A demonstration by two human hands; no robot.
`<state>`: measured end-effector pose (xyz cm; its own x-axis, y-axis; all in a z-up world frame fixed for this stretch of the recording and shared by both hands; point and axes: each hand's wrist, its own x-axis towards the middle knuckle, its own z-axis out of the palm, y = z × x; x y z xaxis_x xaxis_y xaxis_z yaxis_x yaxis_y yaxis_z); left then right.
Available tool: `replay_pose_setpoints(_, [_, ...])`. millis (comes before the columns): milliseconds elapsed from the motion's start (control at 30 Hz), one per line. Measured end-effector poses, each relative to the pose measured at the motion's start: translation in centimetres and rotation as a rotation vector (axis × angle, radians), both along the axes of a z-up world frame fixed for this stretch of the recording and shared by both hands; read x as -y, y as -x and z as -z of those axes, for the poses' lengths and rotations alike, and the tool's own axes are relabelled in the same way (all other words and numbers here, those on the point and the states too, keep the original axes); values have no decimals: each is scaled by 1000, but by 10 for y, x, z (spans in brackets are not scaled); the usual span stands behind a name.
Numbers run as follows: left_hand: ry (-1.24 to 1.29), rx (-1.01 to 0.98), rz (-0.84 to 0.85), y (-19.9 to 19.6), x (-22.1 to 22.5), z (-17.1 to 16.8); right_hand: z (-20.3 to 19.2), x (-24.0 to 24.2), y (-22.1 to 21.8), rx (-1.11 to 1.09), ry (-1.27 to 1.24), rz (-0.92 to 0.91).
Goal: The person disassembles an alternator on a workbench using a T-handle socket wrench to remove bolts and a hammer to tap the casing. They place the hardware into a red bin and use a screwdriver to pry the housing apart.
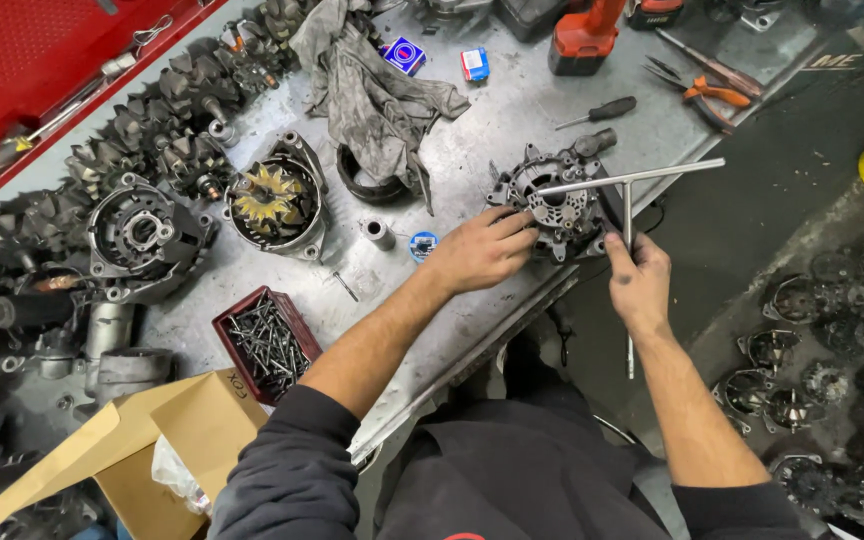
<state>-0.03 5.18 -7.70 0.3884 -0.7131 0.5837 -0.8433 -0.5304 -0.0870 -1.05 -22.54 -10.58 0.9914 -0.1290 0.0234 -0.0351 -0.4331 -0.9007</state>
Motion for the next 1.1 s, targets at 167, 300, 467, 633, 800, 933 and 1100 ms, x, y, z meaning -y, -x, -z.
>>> replay_pose_setpoints(167, [-69,-1,20,-2,-3,-4,11,3,-2,-2,-93,-13])
replay_pose_setpoints(300, [-15,-24,26,-3,0,-15,16,8,-4,-15,-118,-23])
replay_pose_setpoints(467, [14,-63,51,-8,-3,-11,15,7,-2,-129,-241,14])
replay_pose_setpoints(633, [-14,-66,78,-15,-4,-16,21,9,-5,-140,-395,24])
replay_pose_setpoints(800, [-58,-24,116,-20,-3,-13,26,17,-7,-142,-362,6])
replay_pose_setpoints(933, [-96,44,141,-17,-5,-16,26,15,-8,-116,-338,14])
replay_pose_setpoints(1100, [-4,59,134,-24,13,-8,14,8,-16,-183,-478,38])
